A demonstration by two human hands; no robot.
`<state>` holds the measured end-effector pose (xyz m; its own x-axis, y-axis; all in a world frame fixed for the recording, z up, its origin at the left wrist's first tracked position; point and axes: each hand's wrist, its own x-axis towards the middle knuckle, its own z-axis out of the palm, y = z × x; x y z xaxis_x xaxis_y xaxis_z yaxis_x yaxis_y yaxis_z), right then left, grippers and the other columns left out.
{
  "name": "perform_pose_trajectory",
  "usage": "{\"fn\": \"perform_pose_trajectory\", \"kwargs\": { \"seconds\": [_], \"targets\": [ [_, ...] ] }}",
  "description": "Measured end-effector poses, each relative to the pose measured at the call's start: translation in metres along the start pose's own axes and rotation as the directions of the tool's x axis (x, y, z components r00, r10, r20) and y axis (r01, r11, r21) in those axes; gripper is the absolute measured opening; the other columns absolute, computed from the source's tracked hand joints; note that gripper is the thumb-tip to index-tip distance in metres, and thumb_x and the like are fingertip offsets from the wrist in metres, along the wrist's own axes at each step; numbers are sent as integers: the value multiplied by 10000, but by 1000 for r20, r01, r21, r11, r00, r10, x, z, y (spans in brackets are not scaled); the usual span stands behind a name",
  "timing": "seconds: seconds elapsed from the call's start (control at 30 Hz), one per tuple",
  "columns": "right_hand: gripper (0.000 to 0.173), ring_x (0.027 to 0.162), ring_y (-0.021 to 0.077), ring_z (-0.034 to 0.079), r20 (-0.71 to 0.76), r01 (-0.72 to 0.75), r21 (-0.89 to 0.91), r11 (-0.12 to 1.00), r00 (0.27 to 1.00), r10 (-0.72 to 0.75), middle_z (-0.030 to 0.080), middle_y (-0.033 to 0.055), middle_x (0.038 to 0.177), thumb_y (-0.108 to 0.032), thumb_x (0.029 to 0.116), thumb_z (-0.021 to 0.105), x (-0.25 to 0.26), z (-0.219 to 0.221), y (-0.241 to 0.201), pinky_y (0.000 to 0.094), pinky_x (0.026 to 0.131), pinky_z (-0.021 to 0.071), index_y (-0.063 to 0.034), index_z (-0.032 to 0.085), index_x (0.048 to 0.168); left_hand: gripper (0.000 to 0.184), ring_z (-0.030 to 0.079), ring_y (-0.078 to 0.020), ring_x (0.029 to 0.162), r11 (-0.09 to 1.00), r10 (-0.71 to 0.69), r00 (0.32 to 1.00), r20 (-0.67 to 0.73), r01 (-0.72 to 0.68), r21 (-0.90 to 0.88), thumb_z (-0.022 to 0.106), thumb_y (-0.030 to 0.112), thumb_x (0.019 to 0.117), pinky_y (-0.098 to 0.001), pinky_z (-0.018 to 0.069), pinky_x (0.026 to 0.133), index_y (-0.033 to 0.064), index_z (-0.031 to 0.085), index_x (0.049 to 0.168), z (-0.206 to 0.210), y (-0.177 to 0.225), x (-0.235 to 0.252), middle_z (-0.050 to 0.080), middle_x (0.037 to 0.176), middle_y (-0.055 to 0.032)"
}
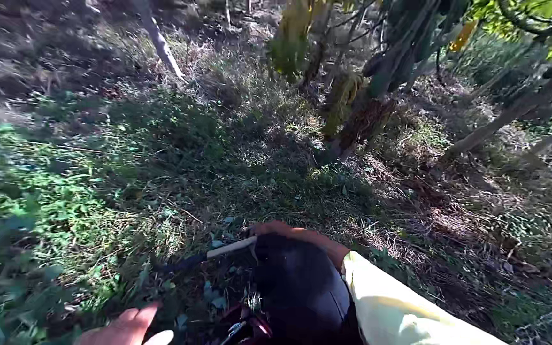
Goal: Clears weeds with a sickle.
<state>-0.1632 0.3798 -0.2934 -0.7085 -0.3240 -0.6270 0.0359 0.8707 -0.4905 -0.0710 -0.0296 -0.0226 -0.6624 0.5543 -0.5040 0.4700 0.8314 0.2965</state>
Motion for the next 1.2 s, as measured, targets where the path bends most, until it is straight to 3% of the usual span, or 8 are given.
{"fn": "perform_pose_trajectory", "kwargs": {
  "seconds": [0.07, 0.13, 0.3, 0.53, 0.63, 0.73, 1.03, 1.2],
  "targets": [
    [355, 1309, 438, 556, 6, -35, 28, 999, 999, 35, 598, 306, 1368, -135, 1061, 541, -18, -5, -17, 588, 1137, 382, 85, 609, 1332, 629, 585, -493, 1261, 996, -91, 990, 108, 89, 28, 482, 475, 1078, -663, 442, 1040, 10, 488, 1503, -7, 10, 0, 575, 1402, -299],
    [385, 1225, 372, 610, -4, 1, 9, 1000, 1000, 0, 645, 249, 1293, -240, 1036, 601, -35, -10, -27, 550, 1081, 452, 29, 626, 1310, 624, 567, -434, 1306, 990, -142, 978, 152, 140, 25, 463, 487, 1081, -616, 433, 1074, 35, 476, 1511, -9, 15, 0, 569, 1430, -252],
    [462, 1200, 351, 629, 88, -92, -96, 991, 991, 100, 665, 215, 1274, -364, 1010, 655, -24, -16, -35, 565, 1056, 471, -38, 630, 1336, 561, 570, -417, 1308, 981, -177, 982, 64, 182, -66, 507, 449, 1073, -629, 440, 1064, 18, 549, 1429, -1, 11, -8, 602, 1389, -237],
    [441, 1092, 360, 684, -78, -101, -6, 995, 992, 101, 730, 198, 1130, -385, 896, 798, 27, -3, 10, 589, 1004, 505, -67, 731, 1194, 478, 601, -409, 1244, 959, -254, 966, 51, 259, -117, 531, 413, 1071, -626, 463, 1020, 11, 614, 1316, 10, 24, -21, 638, 1303, -227],
    [534, 1216, 414, 632, 31, -161, -301, 940, 984, 178, 687, 228, 1260, -500, 962, 684, 18, -25, -22, 663, 1031, 464, -86, 681, 1299, 515, 585, -431, 1267, 971, -208, 975, 74, 215, -105, 499, 411, 1084, -633, 447, 1039, -25, 588, 1342, 16, 34, -23, 619, 1326, -261],
    [549, 1319, 451, 564, 45, -205, -506, 838, 964, 263, 619, 266, 1375, -466, 1034, 582, 16, -36, -41, 682, 1074, 423, -48, 608, 1389, 512, 587, -440, 1262, 977, -176, 981, 87, 185, -106, 502, 399, 1086, -641, 428, 1054, -38, 584, 1341, 20, 45, -21, 620, 1316, -276],
    [542, 1269, 461, 596, -49, -204, -410, 889, 978, 202, 634, 281, 1333, -415, 1015, 623, 22, -30, -21, 677, 1042, 456, -23, 583, 1389, 495, 542, -422, 1325, 977, -204, 973, 106, 209, -39, 507, 344, 1089, -619, 364, 1128, -52, 554, 1383, 19, 78, -13, 577, 1402, -262],
    [576, 1273, 461, 589, 6, -169, -362, 917, 983, 184, 625, 291, 1334, -399, 1012, 635, 21, -27, -13, 666, 1057, 446, -8, 539, 1424, 449, 568, -411, 1287, 993, -119, 986, 113, 121, -4, 519, 315, 1085, -607, 395, 1093, -40, 577, 1355, 21, 95, -16, 601, 1368, -245]
  ]
}}
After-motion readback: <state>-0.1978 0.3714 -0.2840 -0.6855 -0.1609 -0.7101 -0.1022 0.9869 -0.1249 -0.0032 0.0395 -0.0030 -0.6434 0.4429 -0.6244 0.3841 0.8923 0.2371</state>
